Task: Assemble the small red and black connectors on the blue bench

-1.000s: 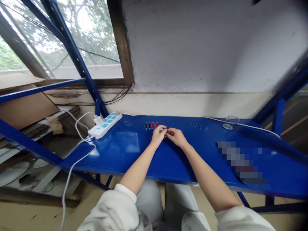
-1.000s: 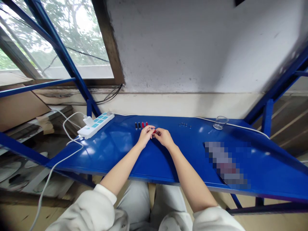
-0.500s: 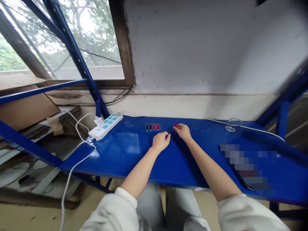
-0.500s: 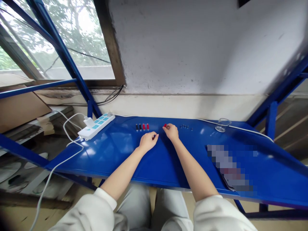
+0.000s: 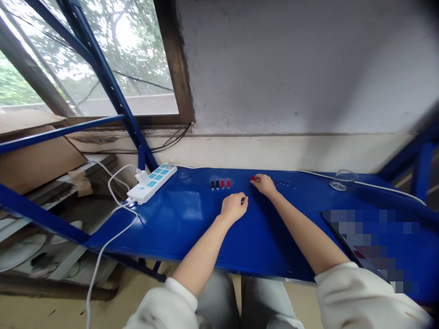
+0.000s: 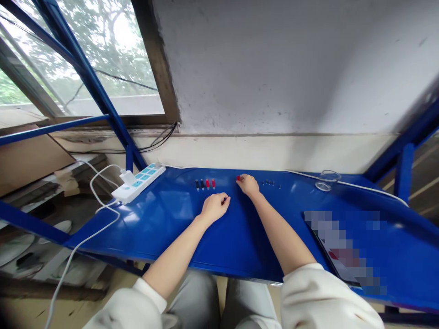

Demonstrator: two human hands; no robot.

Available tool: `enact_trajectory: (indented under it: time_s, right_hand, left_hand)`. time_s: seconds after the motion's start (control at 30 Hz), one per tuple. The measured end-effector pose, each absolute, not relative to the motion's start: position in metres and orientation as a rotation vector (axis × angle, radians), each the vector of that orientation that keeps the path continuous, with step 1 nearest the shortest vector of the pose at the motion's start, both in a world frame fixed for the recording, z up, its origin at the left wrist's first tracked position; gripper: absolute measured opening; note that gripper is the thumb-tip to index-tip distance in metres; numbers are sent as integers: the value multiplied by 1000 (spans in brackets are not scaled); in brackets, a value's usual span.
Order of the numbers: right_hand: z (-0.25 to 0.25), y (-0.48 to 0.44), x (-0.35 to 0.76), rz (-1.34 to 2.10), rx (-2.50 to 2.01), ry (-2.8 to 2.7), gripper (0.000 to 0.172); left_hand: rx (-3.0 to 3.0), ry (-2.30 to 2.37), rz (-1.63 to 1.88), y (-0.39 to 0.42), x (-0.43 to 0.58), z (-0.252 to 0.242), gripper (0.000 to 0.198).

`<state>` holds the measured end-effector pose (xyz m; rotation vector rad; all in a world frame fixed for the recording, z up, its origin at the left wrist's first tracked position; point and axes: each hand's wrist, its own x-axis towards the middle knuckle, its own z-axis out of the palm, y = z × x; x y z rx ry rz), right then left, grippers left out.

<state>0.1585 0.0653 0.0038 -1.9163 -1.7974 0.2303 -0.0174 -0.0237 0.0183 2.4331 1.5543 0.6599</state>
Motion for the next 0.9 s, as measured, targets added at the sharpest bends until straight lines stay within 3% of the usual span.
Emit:
enact_trajectory:
  time_s: [0.5, 0.9]
  right_hand:
    - [-3, 71, 163, 292, -1923, -1792, 7]
    - [10, 66, 163, 350, -2037, -1788, 12]
  left_hand:
    - [2377, 1600, 671, -23, -19, 20, 28]
    - [2199, 1834, 709, -13, -27, 21, 65]
